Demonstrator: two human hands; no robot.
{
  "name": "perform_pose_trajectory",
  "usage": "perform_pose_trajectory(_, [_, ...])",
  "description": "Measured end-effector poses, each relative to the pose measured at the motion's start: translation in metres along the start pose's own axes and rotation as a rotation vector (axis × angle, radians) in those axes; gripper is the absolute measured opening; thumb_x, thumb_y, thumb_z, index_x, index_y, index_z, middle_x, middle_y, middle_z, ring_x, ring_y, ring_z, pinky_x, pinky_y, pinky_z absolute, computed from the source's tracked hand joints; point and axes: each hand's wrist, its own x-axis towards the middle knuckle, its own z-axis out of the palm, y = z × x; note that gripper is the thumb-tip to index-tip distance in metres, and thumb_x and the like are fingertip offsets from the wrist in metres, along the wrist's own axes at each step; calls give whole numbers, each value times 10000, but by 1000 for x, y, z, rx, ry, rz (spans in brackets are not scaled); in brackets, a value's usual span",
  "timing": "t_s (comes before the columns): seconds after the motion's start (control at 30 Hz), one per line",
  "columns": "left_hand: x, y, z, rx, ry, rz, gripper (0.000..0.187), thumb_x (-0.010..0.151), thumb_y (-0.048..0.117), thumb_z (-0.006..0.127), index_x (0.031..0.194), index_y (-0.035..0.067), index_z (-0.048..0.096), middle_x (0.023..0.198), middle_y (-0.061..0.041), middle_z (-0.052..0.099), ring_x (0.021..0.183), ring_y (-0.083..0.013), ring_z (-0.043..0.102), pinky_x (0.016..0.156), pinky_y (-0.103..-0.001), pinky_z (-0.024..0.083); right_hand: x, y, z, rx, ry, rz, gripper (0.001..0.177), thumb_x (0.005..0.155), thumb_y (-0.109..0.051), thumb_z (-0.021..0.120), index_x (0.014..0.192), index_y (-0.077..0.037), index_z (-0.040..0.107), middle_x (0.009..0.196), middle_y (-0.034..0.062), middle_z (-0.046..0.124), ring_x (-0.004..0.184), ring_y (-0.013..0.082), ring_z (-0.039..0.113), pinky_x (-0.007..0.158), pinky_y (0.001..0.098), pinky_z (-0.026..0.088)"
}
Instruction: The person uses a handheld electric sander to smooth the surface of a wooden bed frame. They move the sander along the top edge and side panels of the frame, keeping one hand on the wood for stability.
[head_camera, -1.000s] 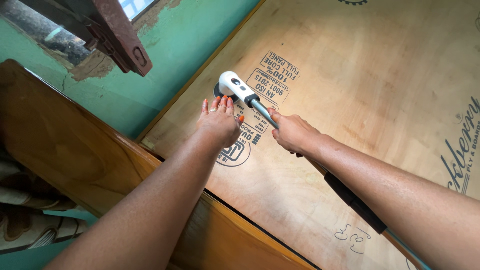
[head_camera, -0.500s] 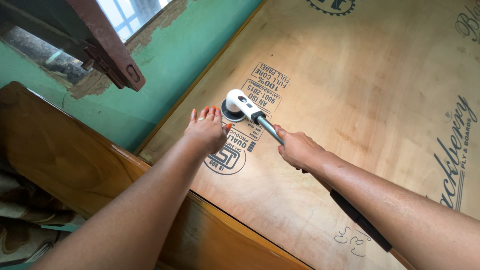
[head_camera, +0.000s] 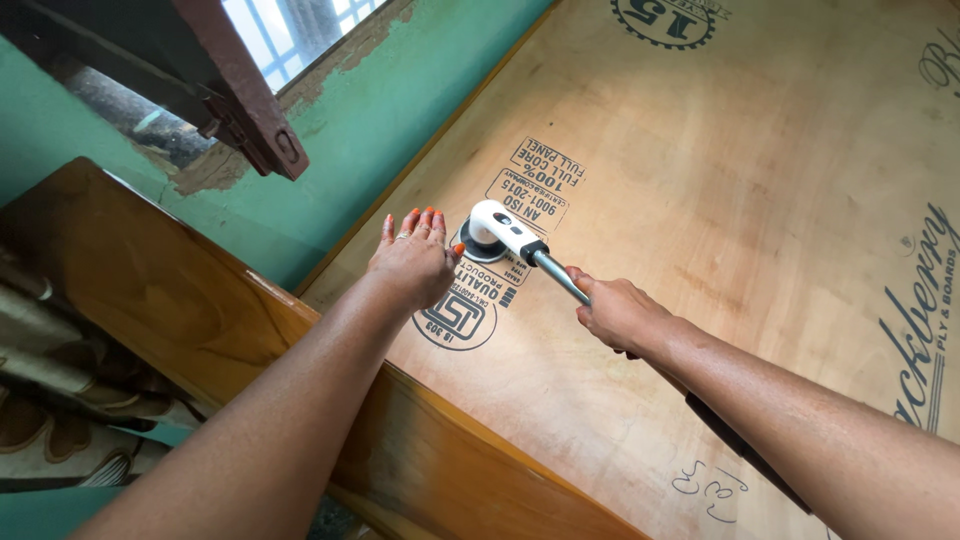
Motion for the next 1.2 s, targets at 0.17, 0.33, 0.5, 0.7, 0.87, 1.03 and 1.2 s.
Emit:
perform_pose_trajectory(0.17, [-12, 0, -5, -11, -14, -22, 689, 1067, 465, 163, 1629, 90, 25, 1718, -88, 24, 1584, -247, -20, 1269, -487, -36, -9, 2, 6, 0, -16, 5, 716, 1006, -226, 501, 1617, -465, 215, 783, 102, 640, 575, 204, 623, 540, 383, 588])
perform_pose_trajectory(0.33, [-22, 2, -4, 9, 16, -45, 687, 1065, 458, 172, 1630, 93, 31, 1719, -89, 34, 1585, -246, -15, 1269, -488, -31, -19, 4, 16, -18, -24, -19, 706, 1011, -227, 487, 1615, -468, 212, 763, 95, 631, 569, 204, 616, 537, 384, 584])
perform_pose_trajectory(0.5, [-31, 1, -2, -36, 39, -69, 688, 1064, 458, 168, 1629, 88, 35, 1721, -85, 35, 1584, -250, -15, 1267, -495, -28, -30, 6, 23, -62, -34, -44, 692, 1016, -235, 474, 1611, -483, 222, 736, 90, 620, 561, 209, 616, 526, 384, 581])
perform_pose_trajectory(0.7, [-43, 4, -7, -31, 99, -78, 692, 1063, 468, 150, 1627, 83, 35, 1716, -90, 41, 1580, -258, -11, 1264, -497, -35, -44, 9, 30, -82, -43, -65, 704, 1015, -224, 467, 1614, -484, 203, 721, 95, 612, 560, 215, 605, 524, 392, 577])
perform_pose_trajectory(0.87, [-58, 13, -10, -21, 177, -65, 691, 1055, 474, 161, 1622, 87, 80, 1711, -73, 77, 1579, -237, 27, 1273, -468, -15, -52, 19, 39, -108, -35, -121, 698, 1011, -214, 470, 1616, -456, 223, 692, 99, 608, 537, 222, 608, 522, 400, 567])
perform_pose_trajectory(1.03, [-66, 18, -11, 10, 233, -40, 692, 1058, 460, 189, 1616, 60, 102, 1702, -92, 101, 1573, -245, 41, 1267, -455, 0, -56, 35, 47, -155, -36, -107, 690, 1017, -225, 473, 1619, -452, 223, 724, 106, 611, 576, 233, 622, 572, 426, 566])
perform_pose_trajectory(1.2, [-66, 20, -8, 31, 222, -47, 687, 1057, 450, 196, 1612, 56, 108, 1703, -92, 102, 1572, -244, 43, 1265, -451, -5, -54, 54, 57, -233, 21, -159, 682, 1018, -253, 492, 1617, -430, 218, 825, 95, 642, 707, 241, 666, 673, 457, 563])
